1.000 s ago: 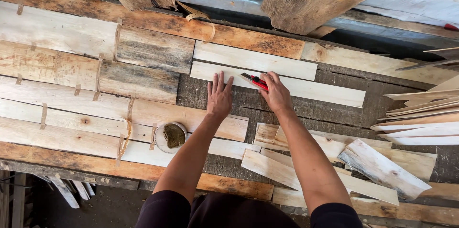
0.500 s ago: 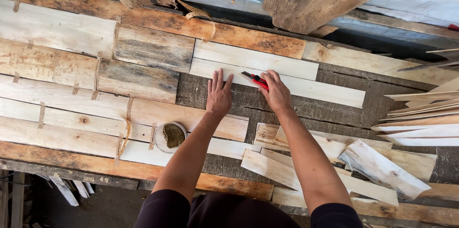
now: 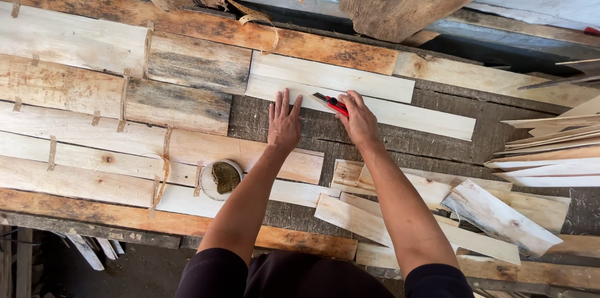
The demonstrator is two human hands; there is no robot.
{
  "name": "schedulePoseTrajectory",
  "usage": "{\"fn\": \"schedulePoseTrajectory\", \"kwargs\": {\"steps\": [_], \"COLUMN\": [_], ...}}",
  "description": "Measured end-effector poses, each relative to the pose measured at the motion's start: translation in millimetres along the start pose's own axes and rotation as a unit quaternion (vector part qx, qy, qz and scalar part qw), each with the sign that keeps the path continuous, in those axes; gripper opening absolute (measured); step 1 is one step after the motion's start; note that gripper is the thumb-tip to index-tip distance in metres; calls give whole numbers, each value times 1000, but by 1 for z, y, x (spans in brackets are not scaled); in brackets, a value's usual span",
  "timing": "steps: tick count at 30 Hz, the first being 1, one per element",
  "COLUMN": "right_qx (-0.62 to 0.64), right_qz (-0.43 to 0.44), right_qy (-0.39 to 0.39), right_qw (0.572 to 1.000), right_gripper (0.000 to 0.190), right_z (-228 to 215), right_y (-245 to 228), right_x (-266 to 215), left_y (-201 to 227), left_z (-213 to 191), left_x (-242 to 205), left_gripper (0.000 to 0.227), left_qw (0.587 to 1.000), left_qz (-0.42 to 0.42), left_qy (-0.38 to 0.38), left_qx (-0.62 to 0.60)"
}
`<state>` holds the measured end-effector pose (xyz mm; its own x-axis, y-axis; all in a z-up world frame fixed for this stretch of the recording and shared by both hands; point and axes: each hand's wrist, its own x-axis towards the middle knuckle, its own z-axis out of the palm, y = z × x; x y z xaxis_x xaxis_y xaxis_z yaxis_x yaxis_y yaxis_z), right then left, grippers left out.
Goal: The recorder is using a utility knife to cut and trim thin wood veneer strips on a workbench.
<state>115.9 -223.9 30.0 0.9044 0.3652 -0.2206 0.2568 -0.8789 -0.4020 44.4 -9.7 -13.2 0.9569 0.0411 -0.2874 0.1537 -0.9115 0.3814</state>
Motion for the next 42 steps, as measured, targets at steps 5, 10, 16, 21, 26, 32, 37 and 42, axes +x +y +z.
{"fn": "schedulePoseTrajectory", "kwargs": {"steps": [5,10,16,21,26,32,37,42], "right_qx": [10,9,11,11,12,13,38,12], "right_qz": [2,-8,2,3,-5,36,39,-4], "right_qy": [6,23,5,13,24,28,70,123], "right_qw": [1000,1000,1000,1000,1000,999,996,992], "right_gripper": [57,55,55,53,52,49,47,46], "right_z": [3,8,11,8,7,-10,-5,7], "right_y": [2,5,5,3,1,-19,-16,-4], "right_x": [-2,-2,-1,-2,-4,-8,-15,-22], "left_y": [2,2,2,1,2,1,1,5], "left_z": [-3,-5,-4,-3,-8,-7,-5,-13], "left_x": [-1,-2,-1,1,0,1,1,2], "left_gripper": [64,66,67,65,67,65,63,64], "left_qw": [1000,1000,1000,999,999,999,999,1000], "left_qz": [-5,-8,-11,-12,-4,13,26,11], "left_qy": [-13,-20,-28,-32,-42,-28,12,-6], "left_qx": [0,-1,1,-2,14,33,29,21]}}
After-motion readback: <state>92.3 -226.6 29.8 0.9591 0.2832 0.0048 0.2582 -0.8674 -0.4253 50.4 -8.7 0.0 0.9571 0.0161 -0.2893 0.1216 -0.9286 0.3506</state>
